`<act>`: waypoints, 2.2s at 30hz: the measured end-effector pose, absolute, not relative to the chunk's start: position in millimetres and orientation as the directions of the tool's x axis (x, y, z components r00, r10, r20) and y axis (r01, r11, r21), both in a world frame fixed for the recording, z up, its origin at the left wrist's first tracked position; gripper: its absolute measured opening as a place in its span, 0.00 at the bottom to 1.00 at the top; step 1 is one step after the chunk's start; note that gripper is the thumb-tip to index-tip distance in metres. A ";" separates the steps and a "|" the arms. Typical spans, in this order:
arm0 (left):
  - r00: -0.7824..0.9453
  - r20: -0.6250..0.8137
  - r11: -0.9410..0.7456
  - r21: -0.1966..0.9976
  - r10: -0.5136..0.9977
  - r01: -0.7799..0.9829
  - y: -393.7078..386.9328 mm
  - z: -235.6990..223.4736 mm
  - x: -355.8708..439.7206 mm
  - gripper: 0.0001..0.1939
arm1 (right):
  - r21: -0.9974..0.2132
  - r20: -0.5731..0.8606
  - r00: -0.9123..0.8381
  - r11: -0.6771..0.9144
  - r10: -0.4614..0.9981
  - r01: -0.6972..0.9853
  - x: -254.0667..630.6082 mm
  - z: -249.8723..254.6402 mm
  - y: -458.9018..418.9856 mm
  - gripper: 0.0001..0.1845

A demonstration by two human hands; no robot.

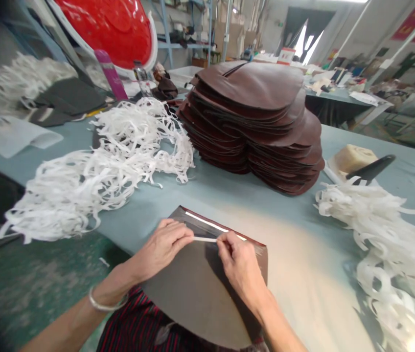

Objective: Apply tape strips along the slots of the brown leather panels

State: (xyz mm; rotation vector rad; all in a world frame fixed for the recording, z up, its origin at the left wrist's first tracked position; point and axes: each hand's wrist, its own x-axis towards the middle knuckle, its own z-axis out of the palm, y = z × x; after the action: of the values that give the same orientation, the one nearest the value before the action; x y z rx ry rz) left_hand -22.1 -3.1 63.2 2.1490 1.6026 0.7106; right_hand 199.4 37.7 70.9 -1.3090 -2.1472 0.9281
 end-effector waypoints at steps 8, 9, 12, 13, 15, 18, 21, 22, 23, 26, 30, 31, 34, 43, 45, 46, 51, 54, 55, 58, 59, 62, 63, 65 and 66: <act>0.049 -0.062 0.008 0.698 0.997 0.716 -9.9 49.8 -30.5 0.13 | -0.673 -0.191 -0.195 0.016 0.962 0.739 260.7 47.2 10.0 0.15; 0.001 -0.090 0.061 0.681 0.996 0.730 -8.0 49.1 -30.3 0.14 | -0.672 -0.199 -0.183 0.002 0.963 0.741 260.4 46.6 10.0 0.15; -0.084 -0.147 0.160 0.642 0.985 0.750 -1.0 48.5 -31.3 0.16 | -0.659 -0.252 -0.136 -0.067 0.958 0.749 257.9 45.2 13.2 0.14; -0.086 -0.162 0.172 0.649 0.983 0.741 1.2 48.9 -32.4 0.16 | -0.652 -0.278 -0.125 -0.092 0.953 0.753 257.4 44.8 14.7 0.14; -0.060 -0.189 0.175 0.683 0.980 0.709 4.8 50.2 -35.5 0.15 | -0.642 -0.322 -0.116 -0.126 0.940 0.756 257.6 43.6 17.3 0.15; -0.024 -0.203 0.165 0.718 0.979 0.676 8.6 52.0 -39.7 0.13 | -0.629 -0.343 -0.135 -0.121 0.929 0.768 259.5 41.8 19.8 0.17; -0.061 -0.223 0.206 0.714 0.973 0.669 11.8 51.9 -40.6 0.12 | -0.617 -0.351 -0.149 -0.109 0.925 0.779 261.0 40.9 20.6 0.18; -0.088 -0.231 0.230 0.707 0.969 0.669 12.8 51.4 -40.3 0.12 | -0.616 -0.357 -0.148 -0.114 0.922 0.779 261.1 40.9 20.6 0.18; -0.117 -0.236 0.252 0.699 0.965 0.669 13.9 50.9 -39.9 0.13 | -0.618 -0.364 -0.141 -0.125 0.921 0.776 261.1 40.8 20.4 0.18; -0.174 -0.244 0.297 0.692 0.954 0.657 16.6 49.0 -40.0 0.13 | -0.632 -0.384 -0.101 -0.181 0.918 0.754 260.5 40.2 19.8 0.19; -0.176 -0.254 0.307 0.716 0.951 0.627 19.1 47.8 -43.8 0.11 | -0.647 -0.384 -0.085 -0.202 0.920 0.736 260.9 36.9 19.6 0.21; -0.173 -0.254 0.306 0.718 0.952 0.626 19.7 48.1 -44.6 0.11 | -0.648 -0.379 -0.083 -0.201 0.922 0.735 261.1 35.9 19.8 0.21; -0.188 -0.270 0.327 0.706 0.944 0.628 21.7 49.9 -45.7 0.10 | -0.651 -0.372 -0.058 -0.216 0.926 0.728 261.1 33.9 20.5 0.21; -0.216 -0.331 0.391 0.682 0.919 0.618 24.9 47.6 -47.0 0.10 | -0.690 -0.430 -0.015 -0.318 0.903 0.650 259.7 35.3 22.9 0.19; -0.224 -0.334 0.398 0.678 0.916 0.618 26.0 47.2 -46.6 0.10 | -0.705 -0.440 -0.016 -0.334 0.898 0.626 260.4 33.0 22.7 0.19; -0.229 -0.336 0.403 0.675 0.914 0.618 26.6 47.5 -46.2 0.10 | -0.711 -0.442 -0.015 -0.340 0.897 0.616 260.8 31.6 22.5 0.18; -0.242 -0.348 0.417 0.627 0.906 0.658 27.4 50.6 -41.5 0.12 | -0.726 -0.442 -0.005 -0.355 0.897 0.589 259.7 30.4 22.1 0.17; -0.274 -0.213 0.347 0.543 0.938 0.764 23.1 46.4 -36.4 0.09 | -0.752 -0.430 -0.004 -0.356 0.903 0.555 256.8 36.5 23.2 0.15; -0.274 -0.122 0.297 0.513 0.954 0.805 20.7 43.5 -34.1 0.07 | -0.764 -0.433 -0.010 -0.361 0.902 0.534 256.2 38.8 23.8 0.15; -0.161 0.155 0.088 0.394 0.975 0.915 11.8 33.3 -25.1 0.04 | -0.799 -0.442 -0.047 -0.370 0.896 0.473 257.3 43.2 25.4 0.13; -0.104 0.216 0.026 0.337 0.971 0.941 8.4 30.3 -21.8 0.05 | -0.807 -0.443 -0.062 -0.368 0.894 0.461 258.6 43.6 25.7 0.11; 0.006 0.299 -0.063 0.180 0.954 0.982 -3.8 24.8 -13.5 0.09 | -0.823 -0.437 -0.085 -0.359 0.896 0.440 262.5 43.1 25.3 0.06; 0.027 0.296 -0.075 0.150 0.955 0.986 -8.4 24.0 -11.7 0.11 | -0.826 -0.433 -0.088 -0.357 0.897 0.436 263.4 42.6 25.0 0.05; 0.091 0.262 -0.120 0.096 0.961 0.988 -17.7 23.8 -9.7 0.17 | -0.830 -0.425 -0.087 -0.350 0.901 0.434 264.4 41.8 24.4 0.02; 0.131 0.241 -0.151 0.065 0.962 0.986 -22.0 24.2 -9.3 0.20 | -0.831 -0.422 -0.085 -0.347 0.902 0.435 264.7 41.5 24.3 0.02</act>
State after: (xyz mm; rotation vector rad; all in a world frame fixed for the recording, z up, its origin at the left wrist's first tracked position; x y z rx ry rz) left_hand -9.3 -22.0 24.2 2.4422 2.1142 0.3680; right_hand 264.7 24.3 41.5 -1.7576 -1.4465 1.4257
